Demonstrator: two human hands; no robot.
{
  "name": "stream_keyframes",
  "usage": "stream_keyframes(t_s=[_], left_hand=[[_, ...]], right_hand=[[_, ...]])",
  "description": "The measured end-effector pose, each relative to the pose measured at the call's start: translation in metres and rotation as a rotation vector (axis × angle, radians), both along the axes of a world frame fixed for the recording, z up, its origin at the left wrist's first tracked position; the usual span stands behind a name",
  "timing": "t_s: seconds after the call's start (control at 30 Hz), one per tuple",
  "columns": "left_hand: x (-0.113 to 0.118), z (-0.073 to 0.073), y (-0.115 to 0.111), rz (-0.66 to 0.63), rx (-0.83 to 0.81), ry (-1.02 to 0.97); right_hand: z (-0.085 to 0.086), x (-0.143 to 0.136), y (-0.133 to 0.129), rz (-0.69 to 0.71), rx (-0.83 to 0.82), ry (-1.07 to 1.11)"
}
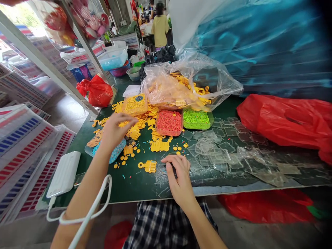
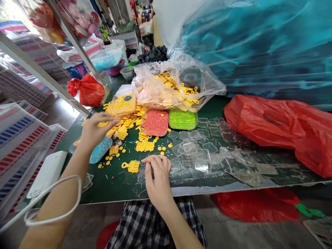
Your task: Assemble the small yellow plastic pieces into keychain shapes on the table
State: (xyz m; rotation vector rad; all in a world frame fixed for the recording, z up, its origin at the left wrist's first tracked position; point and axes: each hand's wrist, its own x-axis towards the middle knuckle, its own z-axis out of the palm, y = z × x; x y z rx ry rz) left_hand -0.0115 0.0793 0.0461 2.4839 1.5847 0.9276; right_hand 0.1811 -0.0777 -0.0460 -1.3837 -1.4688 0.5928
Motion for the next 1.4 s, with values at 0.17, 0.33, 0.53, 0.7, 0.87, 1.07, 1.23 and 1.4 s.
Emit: stream_keyframes(t_s=[0.17,0.33,0.53,0.7,0.87,1.07,1.23,1.4], left_hand=[[0.006,0.018,0.087,0.17,-0.019,0.205],[0.065,0.015,0.086,-0.2,-0.032,0.258],[0.14,-0.014,0.06,-0.45,-0.1,0.546],[0.156,-0.034,0.074,-0.465,-0.166,0.611],[0.156,-0.041,0.079,-0.474,-0.182,0.583],[0.153,-0.039,0.076,-0.443,-0.144,0.527],[0.137,-0.02,0.062,-0.372,-0.108,0.296],[0.095,-0.003,0.008,-0.312,-0.091,0.056]], right_hand=[[-0.002,0.001,0.002,-0.005,0.018,0.014],[0.0,0.001,0.005,0.014,0.02,0.032],[0.006,-0.001,0.006,0.006,0.002,0.057],[0.007,0.0,0.007,0.01,0.002,0.066],[0.009,0.0,0.007,0.003,0.002,0.059],[0.006,0.002,0.008,0.002,0.009,0.035],[0.005,0.002,0.009,0.004,0.023,0.043],[0.005,0.001,0.008,0.012,0.056,0.016]])
